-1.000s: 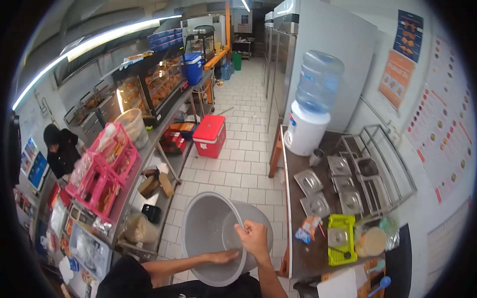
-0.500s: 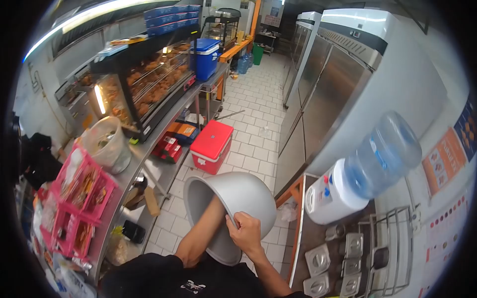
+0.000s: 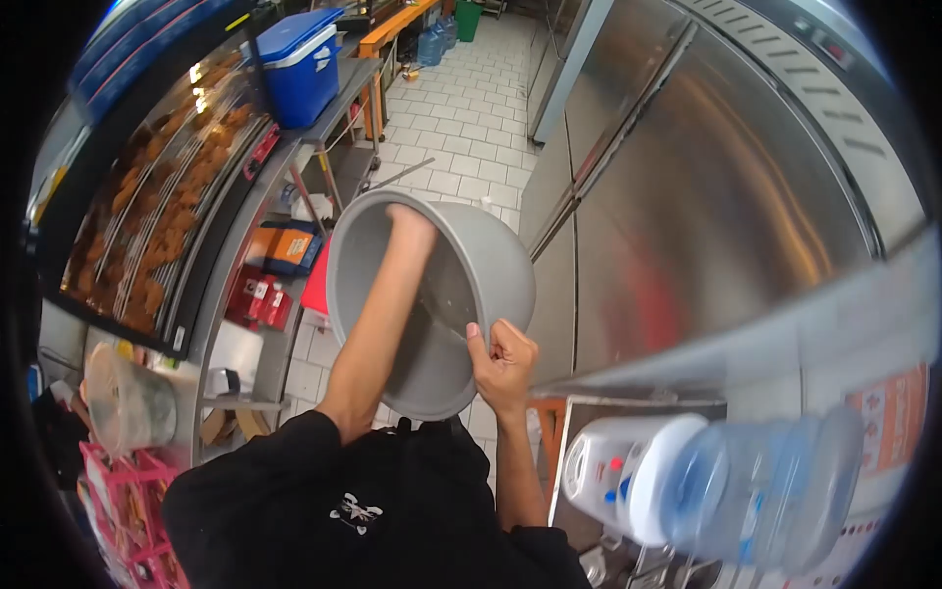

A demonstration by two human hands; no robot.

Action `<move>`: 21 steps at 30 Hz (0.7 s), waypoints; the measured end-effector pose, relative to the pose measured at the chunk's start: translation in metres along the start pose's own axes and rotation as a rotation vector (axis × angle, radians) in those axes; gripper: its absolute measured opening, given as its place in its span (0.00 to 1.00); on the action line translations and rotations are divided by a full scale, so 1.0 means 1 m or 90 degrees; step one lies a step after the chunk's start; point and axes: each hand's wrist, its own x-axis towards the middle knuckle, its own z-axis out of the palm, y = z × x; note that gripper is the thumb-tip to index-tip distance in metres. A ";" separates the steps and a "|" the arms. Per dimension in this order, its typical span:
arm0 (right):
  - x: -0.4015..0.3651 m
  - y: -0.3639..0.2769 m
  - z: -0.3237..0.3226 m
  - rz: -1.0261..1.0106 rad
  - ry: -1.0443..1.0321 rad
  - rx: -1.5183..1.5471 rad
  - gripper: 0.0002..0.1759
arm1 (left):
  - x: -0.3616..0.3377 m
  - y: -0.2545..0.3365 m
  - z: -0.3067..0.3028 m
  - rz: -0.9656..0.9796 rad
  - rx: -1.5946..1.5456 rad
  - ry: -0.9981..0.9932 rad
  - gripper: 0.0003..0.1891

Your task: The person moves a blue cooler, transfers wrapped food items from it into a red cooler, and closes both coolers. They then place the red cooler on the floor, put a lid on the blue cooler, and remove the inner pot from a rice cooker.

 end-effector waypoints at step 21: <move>0.596 0.291 0.228 -0.042 -0.069 -0.030 0.24 | 0.722 0.163 0.092 0.401 0.639 -0.046 0.22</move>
